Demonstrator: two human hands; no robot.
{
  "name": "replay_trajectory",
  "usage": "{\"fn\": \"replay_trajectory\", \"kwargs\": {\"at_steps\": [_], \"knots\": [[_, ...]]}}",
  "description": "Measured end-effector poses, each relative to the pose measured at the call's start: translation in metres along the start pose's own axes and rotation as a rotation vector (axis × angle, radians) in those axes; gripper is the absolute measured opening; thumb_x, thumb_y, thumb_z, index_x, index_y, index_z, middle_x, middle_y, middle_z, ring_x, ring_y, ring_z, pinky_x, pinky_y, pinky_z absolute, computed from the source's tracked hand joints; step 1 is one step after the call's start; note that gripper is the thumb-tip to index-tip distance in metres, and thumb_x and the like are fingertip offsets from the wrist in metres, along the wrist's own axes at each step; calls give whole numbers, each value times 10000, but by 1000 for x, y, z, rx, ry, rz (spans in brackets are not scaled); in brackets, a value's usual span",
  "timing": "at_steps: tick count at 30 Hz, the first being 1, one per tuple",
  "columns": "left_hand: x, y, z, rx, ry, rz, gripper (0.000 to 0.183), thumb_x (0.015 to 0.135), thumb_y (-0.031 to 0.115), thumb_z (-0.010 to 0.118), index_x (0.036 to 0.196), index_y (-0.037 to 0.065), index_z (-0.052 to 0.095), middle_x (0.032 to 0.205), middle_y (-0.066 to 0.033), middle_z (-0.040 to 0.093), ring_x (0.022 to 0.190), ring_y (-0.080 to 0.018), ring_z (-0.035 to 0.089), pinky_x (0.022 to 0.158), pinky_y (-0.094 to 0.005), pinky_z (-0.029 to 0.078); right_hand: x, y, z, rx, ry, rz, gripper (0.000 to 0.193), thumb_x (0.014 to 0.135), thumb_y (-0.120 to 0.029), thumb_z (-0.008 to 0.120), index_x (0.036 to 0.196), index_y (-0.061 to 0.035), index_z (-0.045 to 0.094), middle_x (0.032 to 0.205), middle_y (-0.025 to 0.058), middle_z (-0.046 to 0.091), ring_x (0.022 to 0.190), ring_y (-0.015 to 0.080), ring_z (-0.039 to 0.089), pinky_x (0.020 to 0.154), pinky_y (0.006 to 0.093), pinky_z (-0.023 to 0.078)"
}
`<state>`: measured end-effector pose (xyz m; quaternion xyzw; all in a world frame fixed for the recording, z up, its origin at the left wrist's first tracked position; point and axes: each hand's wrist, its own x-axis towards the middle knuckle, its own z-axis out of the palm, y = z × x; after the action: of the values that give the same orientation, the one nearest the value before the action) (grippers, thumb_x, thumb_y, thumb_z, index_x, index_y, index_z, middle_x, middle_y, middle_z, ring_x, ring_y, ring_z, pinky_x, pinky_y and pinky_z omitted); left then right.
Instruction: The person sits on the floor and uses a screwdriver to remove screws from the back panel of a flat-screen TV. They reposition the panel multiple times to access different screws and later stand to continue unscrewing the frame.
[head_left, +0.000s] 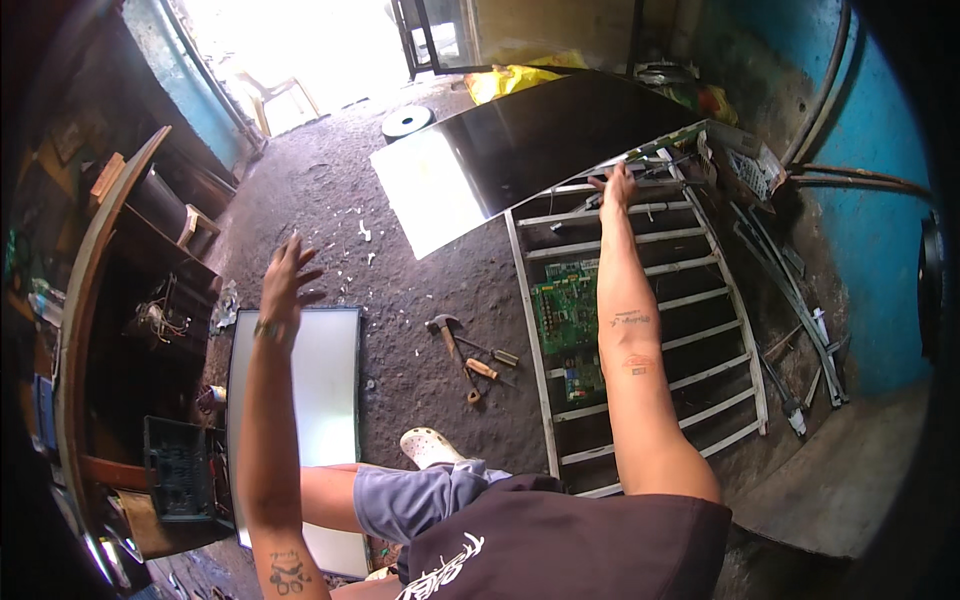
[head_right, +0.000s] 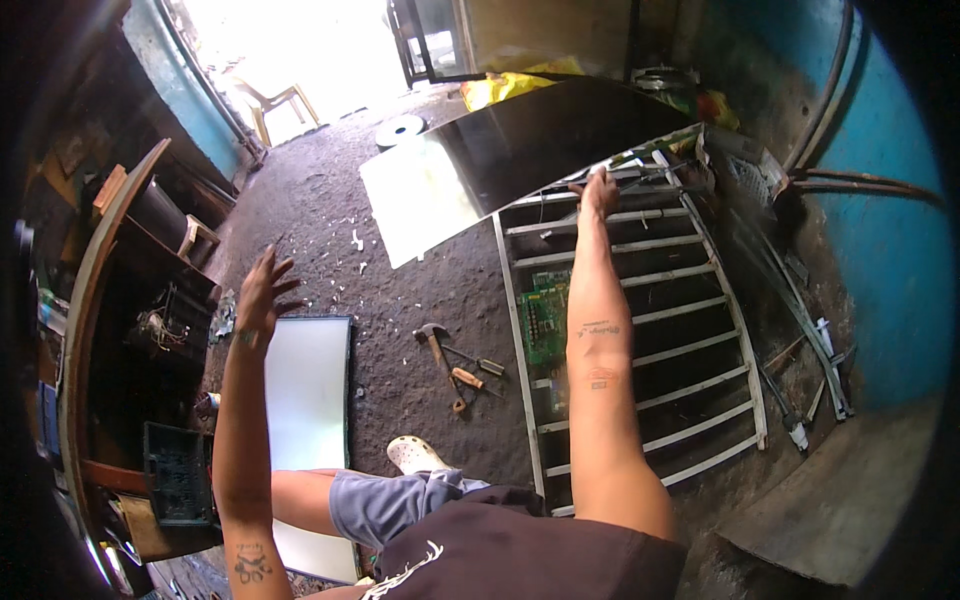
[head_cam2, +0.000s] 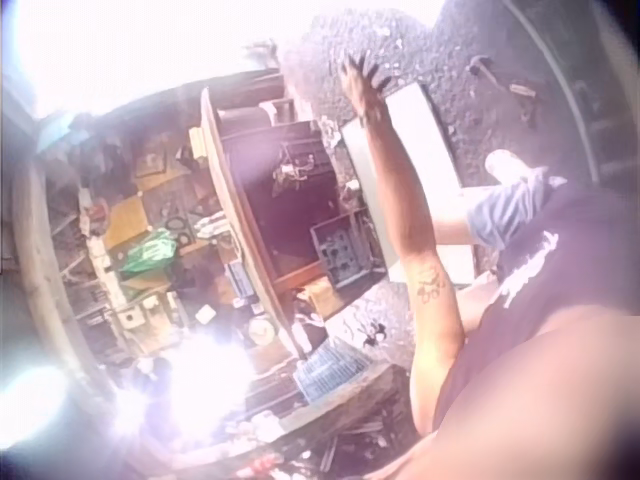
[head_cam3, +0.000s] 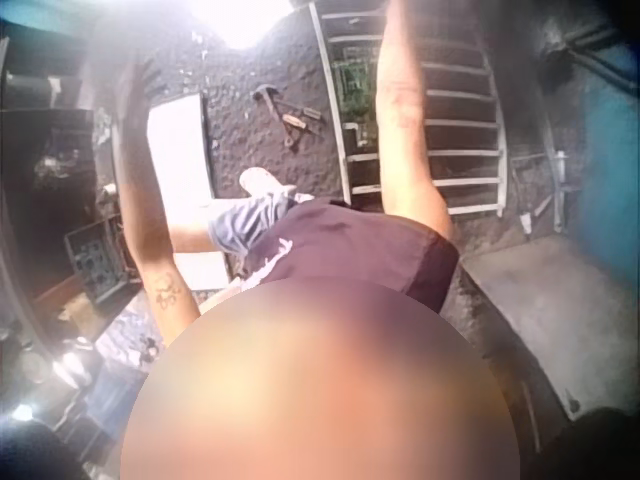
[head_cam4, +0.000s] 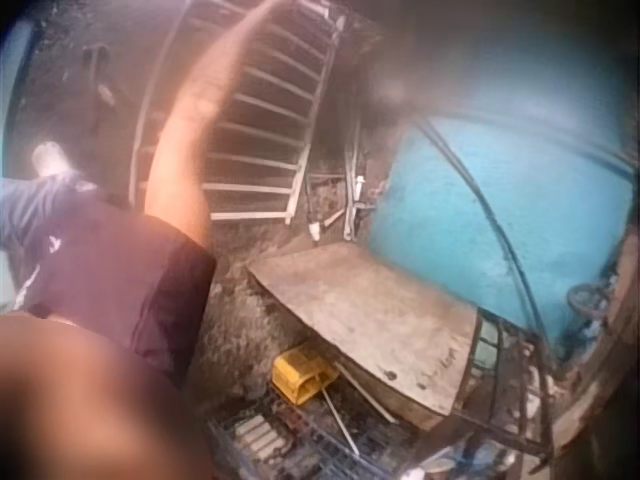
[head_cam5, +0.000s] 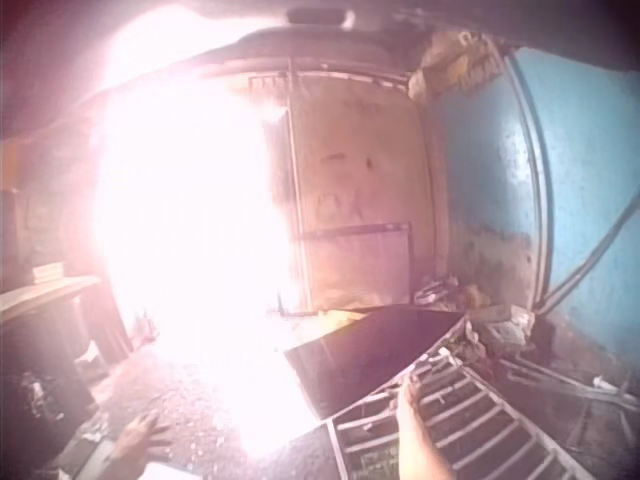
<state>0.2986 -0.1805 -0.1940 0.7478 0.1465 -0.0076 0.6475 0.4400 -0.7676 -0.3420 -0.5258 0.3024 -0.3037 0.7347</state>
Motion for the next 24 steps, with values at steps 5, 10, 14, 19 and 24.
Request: {"fn": "replay_trajectory", "kwargs": {"at_steps": [5,10,14,19,24], "knots": [[-106,-50,-114,213,108,1,586,1017,526,611,1442,131,530,1342,-72,658,1086,-223,665,743,-385,575,-52,163,-112,-58,120,63,313,1024,-268,566,1206,-27,647,894,132,755,526,240,697,406,329,519],[-194,-65,-217,256,372,-71,396,1051,448,603,1307,149,645,1264,-17,700,1010,-135,659,662,-271,551,-174,230,-157,-237,66,249,232,1031,-252,565,1155,-83,664,803,84,739,463,172,634,329,279,333],[-269,-49,-272,247,467,44,389,1062,452,587,1313,163,657,1245,15,713,992,-114,662,699,-260,536,-237,224,-94,-296,-239,197,218,1034,-162,564,1158,-16,668,777,121,722,471,187,624,386,311,497],[-371,-58,-319,416,561,-35,424,1075,418,559,1356,113,650,1273,-34,713,1000,-112,664,768,-258,525,-316,207,-3,-429,-759,230,253,1007,-207,610,1213,-61,623,786,86,703,479,130,573,383,264,392],[-495,-98,-388,706,602,-219,508,1025,526,587,1318,114,639,1155,11,720,949,-91,643,706,-282,504,-408,219,70,-781,-1214,304,242,956,-151,668,1162,-33,624,761,51,652,554,112,546,481,272,440]]}}
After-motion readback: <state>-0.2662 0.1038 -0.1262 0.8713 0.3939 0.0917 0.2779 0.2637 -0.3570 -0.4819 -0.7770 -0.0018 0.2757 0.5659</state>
